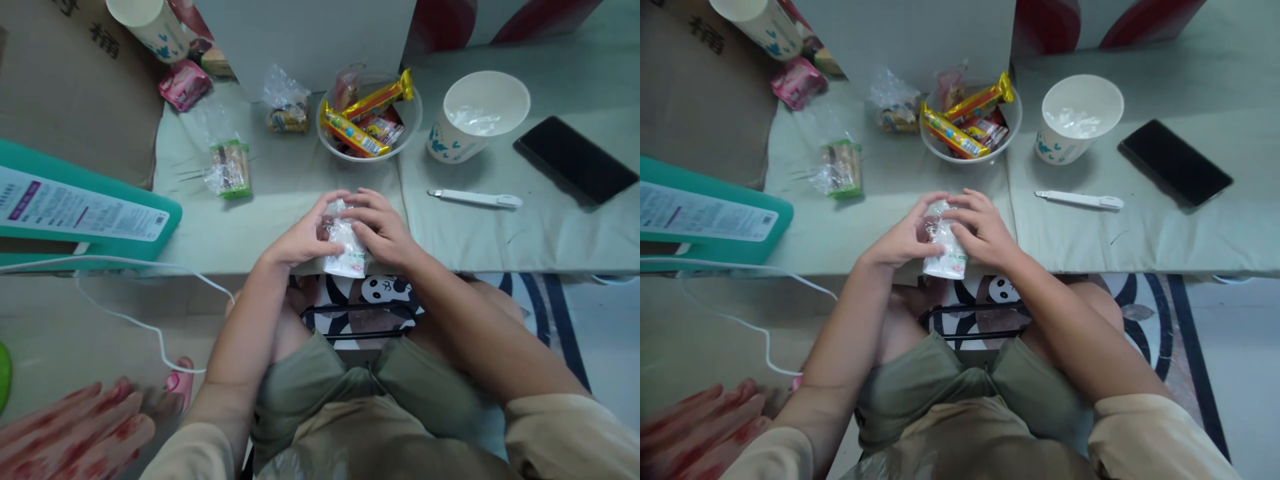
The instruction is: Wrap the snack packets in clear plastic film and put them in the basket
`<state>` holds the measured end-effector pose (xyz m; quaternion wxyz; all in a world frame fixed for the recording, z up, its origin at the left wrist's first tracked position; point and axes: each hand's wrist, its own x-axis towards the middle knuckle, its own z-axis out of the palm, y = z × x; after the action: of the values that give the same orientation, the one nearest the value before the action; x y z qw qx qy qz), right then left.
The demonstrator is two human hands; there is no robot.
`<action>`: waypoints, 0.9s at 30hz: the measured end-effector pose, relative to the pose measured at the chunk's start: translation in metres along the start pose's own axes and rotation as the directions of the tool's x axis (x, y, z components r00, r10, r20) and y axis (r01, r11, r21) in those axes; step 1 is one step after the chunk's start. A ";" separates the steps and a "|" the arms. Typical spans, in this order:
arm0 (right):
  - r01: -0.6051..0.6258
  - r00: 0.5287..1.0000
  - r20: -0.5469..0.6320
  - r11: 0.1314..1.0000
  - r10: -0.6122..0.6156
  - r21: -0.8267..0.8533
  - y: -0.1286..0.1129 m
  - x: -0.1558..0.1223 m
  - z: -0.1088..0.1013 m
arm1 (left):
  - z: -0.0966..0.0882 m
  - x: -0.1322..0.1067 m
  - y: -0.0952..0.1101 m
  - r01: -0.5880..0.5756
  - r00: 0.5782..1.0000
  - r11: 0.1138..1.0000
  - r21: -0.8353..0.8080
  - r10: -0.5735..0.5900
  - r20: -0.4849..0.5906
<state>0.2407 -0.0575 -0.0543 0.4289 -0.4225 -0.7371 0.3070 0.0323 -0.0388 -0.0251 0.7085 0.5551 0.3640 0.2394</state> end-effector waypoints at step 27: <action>-0.169 0.985 -0.062 0.973 0.161 -0.157 -0.014 0.000 -0.020 | 0.007 0.010 -0.001 -0.047 0.953 0.959 0.281 0.127 -0.274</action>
<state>0.2532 -0.0617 -0.0339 0.3841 -0.5230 -0.7112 0.2705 0.0442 -0.0357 -0.0276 0.5536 0.6215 0.4678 0.2973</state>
